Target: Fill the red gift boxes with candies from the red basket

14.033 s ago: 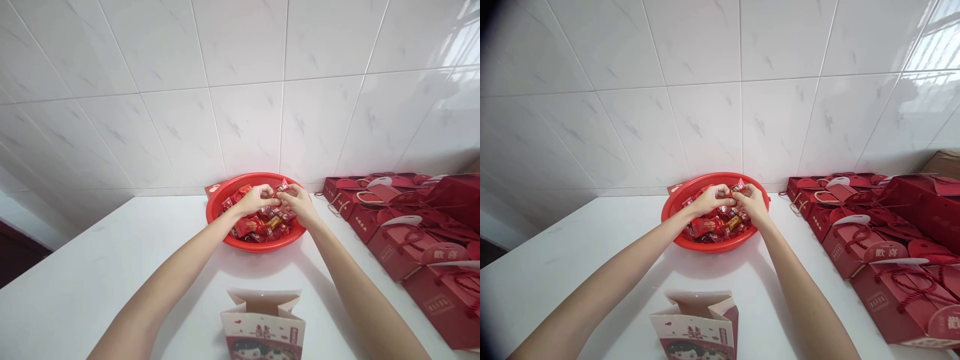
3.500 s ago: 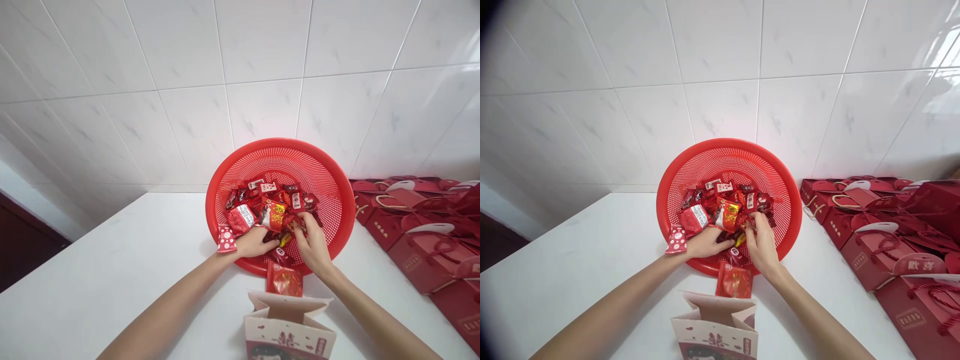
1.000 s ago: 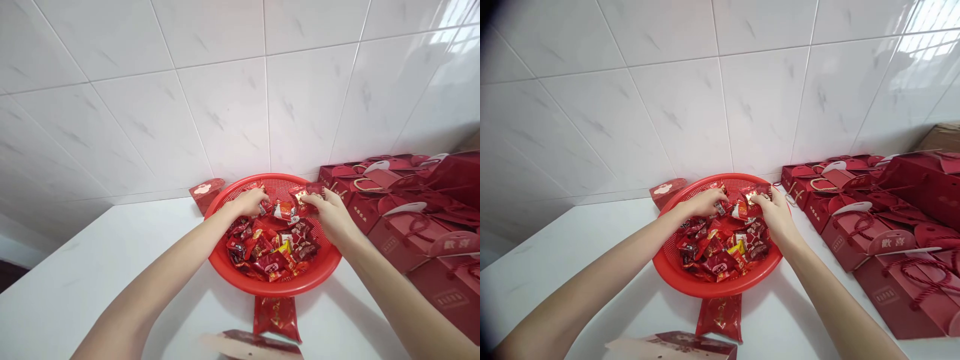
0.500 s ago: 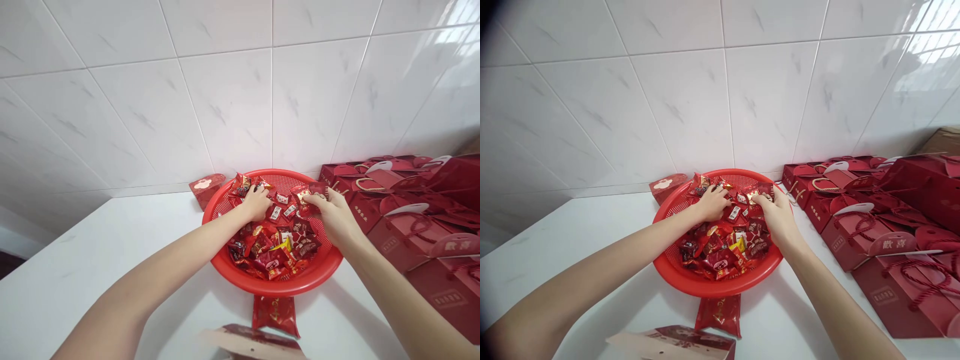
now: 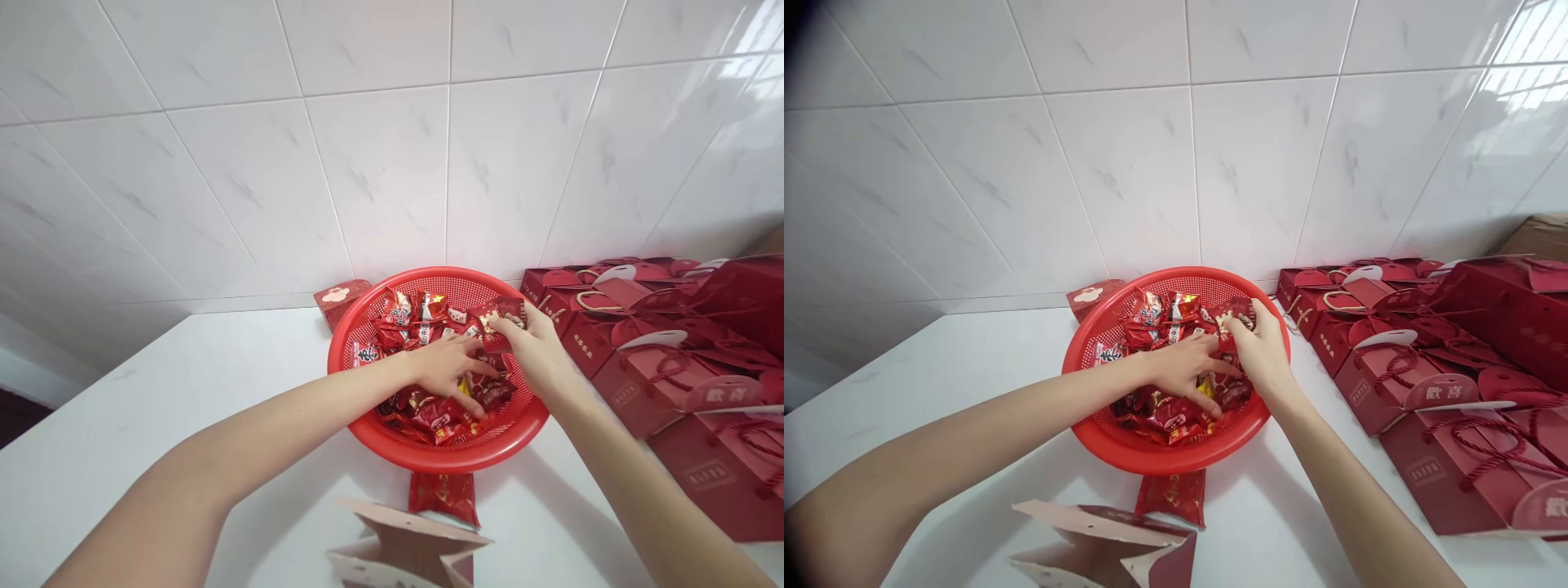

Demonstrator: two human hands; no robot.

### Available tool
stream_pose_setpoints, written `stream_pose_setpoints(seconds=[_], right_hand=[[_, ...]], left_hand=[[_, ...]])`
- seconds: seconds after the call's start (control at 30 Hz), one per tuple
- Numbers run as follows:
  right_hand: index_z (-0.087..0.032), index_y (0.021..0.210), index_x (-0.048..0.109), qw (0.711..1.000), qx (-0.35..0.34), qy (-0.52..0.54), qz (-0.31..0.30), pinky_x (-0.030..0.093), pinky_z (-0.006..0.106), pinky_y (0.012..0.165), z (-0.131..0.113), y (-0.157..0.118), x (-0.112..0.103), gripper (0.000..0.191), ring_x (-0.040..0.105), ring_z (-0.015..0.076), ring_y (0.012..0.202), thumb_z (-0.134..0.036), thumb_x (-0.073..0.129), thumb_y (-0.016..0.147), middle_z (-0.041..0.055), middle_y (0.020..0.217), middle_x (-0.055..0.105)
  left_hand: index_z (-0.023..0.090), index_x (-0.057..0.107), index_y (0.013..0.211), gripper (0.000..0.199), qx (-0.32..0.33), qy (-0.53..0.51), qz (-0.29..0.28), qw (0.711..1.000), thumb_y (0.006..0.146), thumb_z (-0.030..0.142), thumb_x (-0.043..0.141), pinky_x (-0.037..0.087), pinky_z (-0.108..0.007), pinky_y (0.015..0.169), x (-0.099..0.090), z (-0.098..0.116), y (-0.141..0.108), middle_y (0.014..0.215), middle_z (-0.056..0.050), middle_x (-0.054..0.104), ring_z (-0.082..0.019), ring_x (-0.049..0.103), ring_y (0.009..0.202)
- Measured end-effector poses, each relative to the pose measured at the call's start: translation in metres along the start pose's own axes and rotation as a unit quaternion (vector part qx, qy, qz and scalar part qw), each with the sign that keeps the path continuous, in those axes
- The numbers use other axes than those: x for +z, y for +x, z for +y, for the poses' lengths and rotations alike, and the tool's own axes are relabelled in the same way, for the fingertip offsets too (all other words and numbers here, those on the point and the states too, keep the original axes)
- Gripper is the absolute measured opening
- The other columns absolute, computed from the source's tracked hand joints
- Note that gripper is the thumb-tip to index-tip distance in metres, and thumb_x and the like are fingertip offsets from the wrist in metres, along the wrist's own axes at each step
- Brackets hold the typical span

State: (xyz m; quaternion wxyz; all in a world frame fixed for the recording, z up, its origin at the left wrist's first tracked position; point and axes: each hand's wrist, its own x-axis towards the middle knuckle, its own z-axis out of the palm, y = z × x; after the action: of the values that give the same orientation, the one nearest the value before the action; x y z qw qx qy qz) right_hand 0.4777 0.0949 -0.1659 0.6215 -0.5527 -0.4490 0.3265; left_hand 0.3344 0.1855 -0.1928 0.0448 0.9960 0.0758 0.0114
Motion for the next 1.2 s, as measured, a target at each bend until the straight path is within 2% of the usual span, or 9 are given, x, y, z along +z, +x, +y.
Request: stream_pose_setpoints(seconds=[0.13,0.23,0.3,0.37,0.47,0.53,0.7,0.9,1.2], right_hand=[[-0.022,0.083,0.060,0.999,-0.013,-0.032,-0.009,0.047,0.032,0.069,0.003,0.001,-0.001,0.015,0.058,0.0178,0.070,-0.034,0.063,0.074,-0.0013,0.075,0.064],[-0.022,0.084,0.059,0.999,-0.012,-0.042,-0.020,0.046,0.032,0.069,0.001,-0.001,0.000,0.015,0.057,0.0181,0.071,-0.033,0.061,0.074,-0.0021,0.073,0.061],[-0.022,0.084,0.058,0.998,-0.021,-0.045,-0.026,0.045,0.032,0.068,-0.004,-0.005,0.002,0.016,0.056,0.0180,0.071,-0.034,0.061,0.075,-0.0014,0.075,0.061],[-0.022,0.082,0.056,0.997,-0.039,-0.058,-0.021,0.043,0.031,0.067,-0.012,-0.013,0.005,0.014,0.055,0.0171,0.070,-0.034,0.060,0.077,-0.0009,0.076,0.061],[-0.022,0.085,0.055,0.993,-0.081,-0.087,-0.021,0.043,0.031,0.069,-0.024,-0.027,0.011,0.011,0.055,0.0168,0.070,-0.032,0.057,0.081,-0.0007,0.077,0.060],[-0.022,0.092,0.055,0.989,-0.109,-0.098,-0.028,0.044,0.032,0.072,-0.029,-0.035,0.015,0.011,0.057,0.0179,0.076,-0.030,0.055,0.083,0.0010,0.083,0.063],[-0.023,0.089,0.054,0.983,-0.152,-0.098,-0.027,0.043,0.031,0.071,-0.030,-0.033,0.017,0.006,0.057,0.0174,0.077,-0.027,0.054,0.086,0.0009,0.085,0.063],[-0.023,0.085,0.056,0.986,-0.144,-0.082,-0.008,0.043,0.031,0.071,-0.028,-0.023,0.016,0.006,0.054,0.0164,0.072,-0.028,0.056,0.082,-0.0008,0.080,0.062],[-0.022,0.087,0.058,0.991,-0.120,-0.057,-0.034,0.042,0.030,0.071,-0.027,-0.023,0.015,0.008,0.054,0.0157,0.073,-0.028,0.057,0.082,-0.0015,0.081,0.062]], left_hand=[[0.021,0.075,0.101,0.025,-0.137,0.117,0.040,0.983,0.090,0.039,0.062,0.037,-0.042,0.100,-0.005,-0.012,-0.002,0.115,-0.012,0.061,-0.029,0.053,0.113],[0.017,0.074,0.092,0.021,-0.221,0.158,0.074,0.960,0.092,0.024,0.055,0.037,-0.043,0.099,-0.011,-0.021,-0.005,0.116,-0.014,0.061,-0.029,0.052,0.114],[0.016,0.074,0.093,0.023,-0.215,0.151,0.095,0.960,0.091,0.016,0.050,0.037,-0.042,0.099,-0.011,-0.019,-0.008,0.115,-0.013,0.062,-0.028,0.053,0.113],[0.018,0.073,0.099,0.024,-0.150,0.120,0.114,0.975,0.091,0.016,0.050,0.037,-0.040,0.100,-0.006,-0.009,-0.012,0.111,-0.012,0.063,-0.025,0.053,0.109],[0.022,0.071,0.110,0.028,-0.010,0.066,0.131,0.989,0.089,0.035,0.058,0.037,-0.040,0.100,0.006,0.013,-0.019,0.112,-0.011,0.062,-0.026,0.052,0.106],[0.024,0.071,0.112,0.033,0.031,0.052,0.141,0.988,0.087,0.044,0.062,0.037,-0.041,0.100,0.015,0.025,-0.023,0.113,-0.011,0.061,-0.028,0.051,0.107],[0.020,0.069,0.114,0.030,-0.100,0.092,0.156,0.978,0.088,0.030,0.057,0.039,-0.043,0.096,0.015,0.035,-0.026,0.108,-0.013,0.059,-0.028,0.051,0.104],[0.017,0.070,0.103,0.025,-0.262,0.124,0.156,0.944,0.083,0.016,0.055,0.038,-0.046,0.097,-0.008,0.012,-0.035,0.117,-0.014,0.059,-0.030,0.049,0.114],[0.021,0.072,0.102,0.021,-0.282,0.078,0.170,0.941,0.085,0.020,0.060,0.038,-0.045,0.100,-0.015,-0.001,-0.040,0.114,-0.010,0.062,-0.028,0.051,0.114]])
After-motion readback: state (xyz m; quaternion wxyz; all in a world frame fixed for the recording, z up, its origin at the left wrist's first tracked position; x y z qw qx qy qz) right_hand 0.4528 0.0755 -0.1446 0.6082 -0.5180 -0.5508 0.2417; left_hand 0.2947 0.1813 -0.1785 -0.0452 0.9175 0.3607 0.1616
